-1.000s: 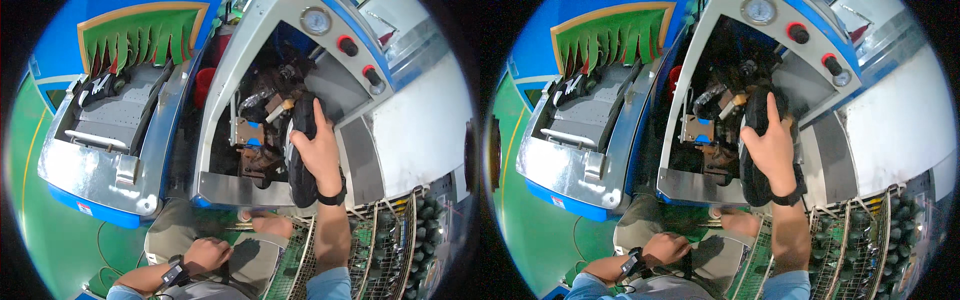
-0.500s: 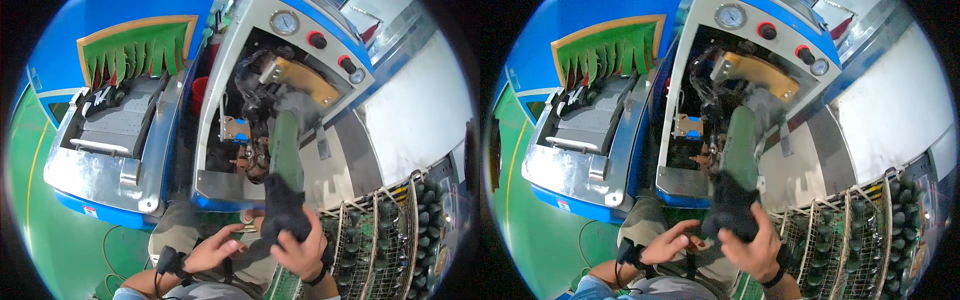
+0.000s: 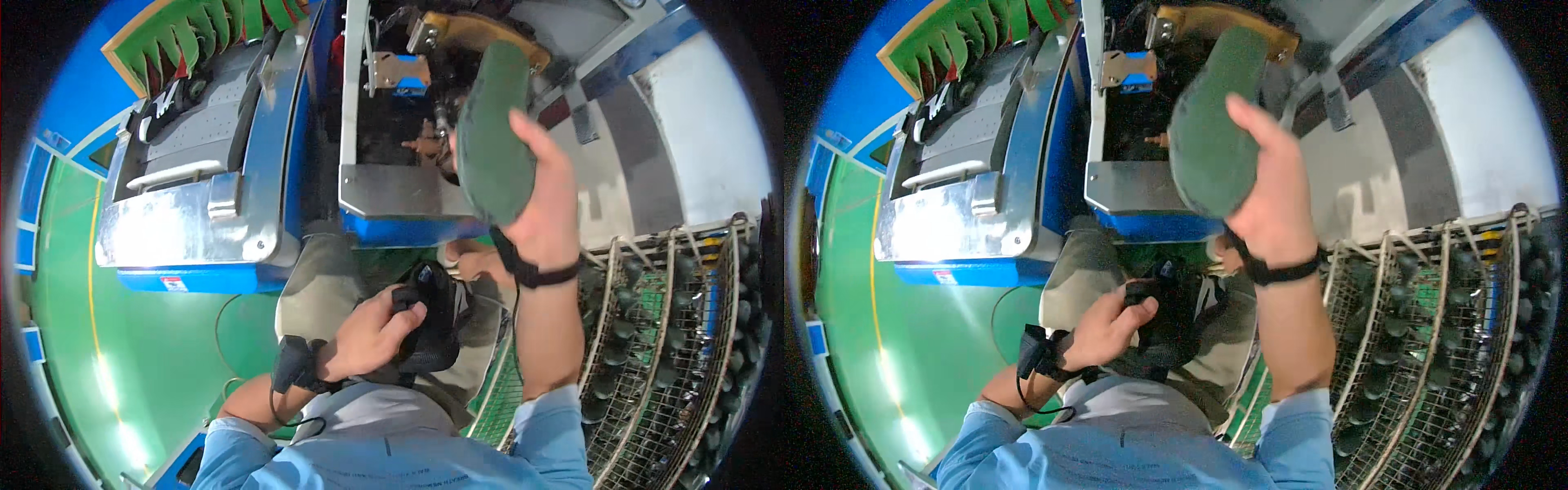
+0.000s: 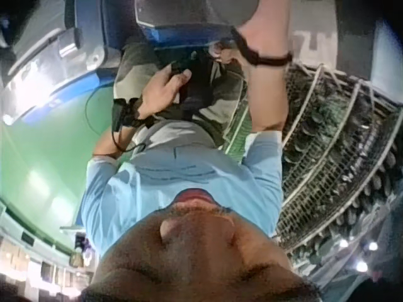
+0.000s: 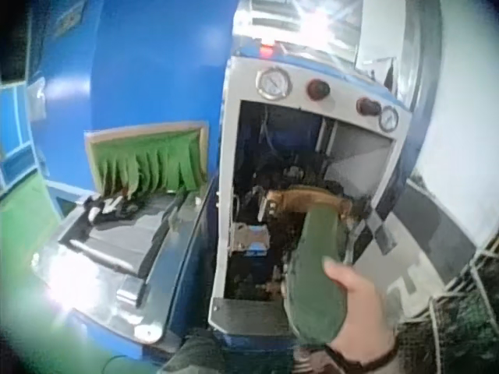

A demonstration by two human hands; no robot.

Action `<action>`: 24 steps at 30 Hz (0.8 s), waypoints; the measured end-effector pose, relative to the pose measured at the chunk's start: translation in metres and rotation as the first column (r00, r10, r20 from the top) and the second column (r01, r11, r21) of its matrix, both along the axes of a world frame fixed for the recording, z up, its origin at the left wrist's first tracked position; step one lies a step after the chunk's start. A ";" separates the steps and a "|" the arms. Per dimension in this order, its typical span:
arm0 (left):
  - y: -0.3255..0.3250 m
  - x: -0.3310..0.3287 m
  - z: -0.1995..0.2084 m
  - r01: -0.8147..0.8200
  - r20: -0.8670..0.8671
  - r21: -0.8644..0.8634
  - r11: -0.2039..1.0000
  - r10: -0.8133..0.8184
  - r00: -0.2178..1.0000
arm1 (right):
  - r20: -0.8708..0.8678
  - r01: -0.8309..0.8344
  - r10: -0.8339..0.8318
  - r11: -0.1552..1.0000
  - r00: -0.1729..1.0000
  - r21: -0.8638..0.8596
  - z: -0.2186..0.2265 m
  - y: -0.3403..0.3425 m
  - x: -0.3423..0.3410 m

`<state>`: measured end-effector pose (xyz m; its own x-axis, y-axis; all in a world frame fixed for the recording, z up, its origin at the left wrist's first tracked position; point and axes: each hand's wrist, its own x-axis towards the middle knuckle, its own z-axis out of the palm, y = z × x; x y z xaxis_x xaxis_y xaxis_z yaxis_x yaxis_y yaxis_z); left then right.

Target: Manually loading shoe lasts and sneaker uppers into a lasting or shaping machine for production.

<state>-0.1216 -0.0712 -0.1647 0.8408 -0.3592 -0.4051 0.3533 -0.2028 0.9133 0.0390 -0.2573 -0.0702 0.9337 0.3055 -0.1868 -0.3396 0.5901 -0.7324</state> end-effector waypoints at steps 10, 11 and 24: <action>0.005 -0.022 -0.044 -0.110 -0.084 0.012 0.994 0.111 0.990 | 0.328 0.454 -0.386 0.876 0.862 -0.162 -0.109 -0.118 -0.099; 0.008 -0.027 -0.068 -0.200 0.065 -0.076 0.977 0.205 0.977 | 0.437 0.491 -0.338 0.816 0.833 -0.306 -0.127 -0.137 -0.112; -0.011 0.027 -0.028 -0.070 -0.110 -0.070 0.995 0.062 0.992 | -0.148 0.249 -0.790 0.006 0.595 0.969 -0.150 -0.420 -0.078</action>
<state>-0.0946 -0.0820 -0.1928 0.8167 -0.3363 -0.4690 0.4608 -0.1091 0.8808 -0.0389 -0.6772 -0.2199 0.7741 -0.6215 0.1203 0.5045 0.7206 0.4757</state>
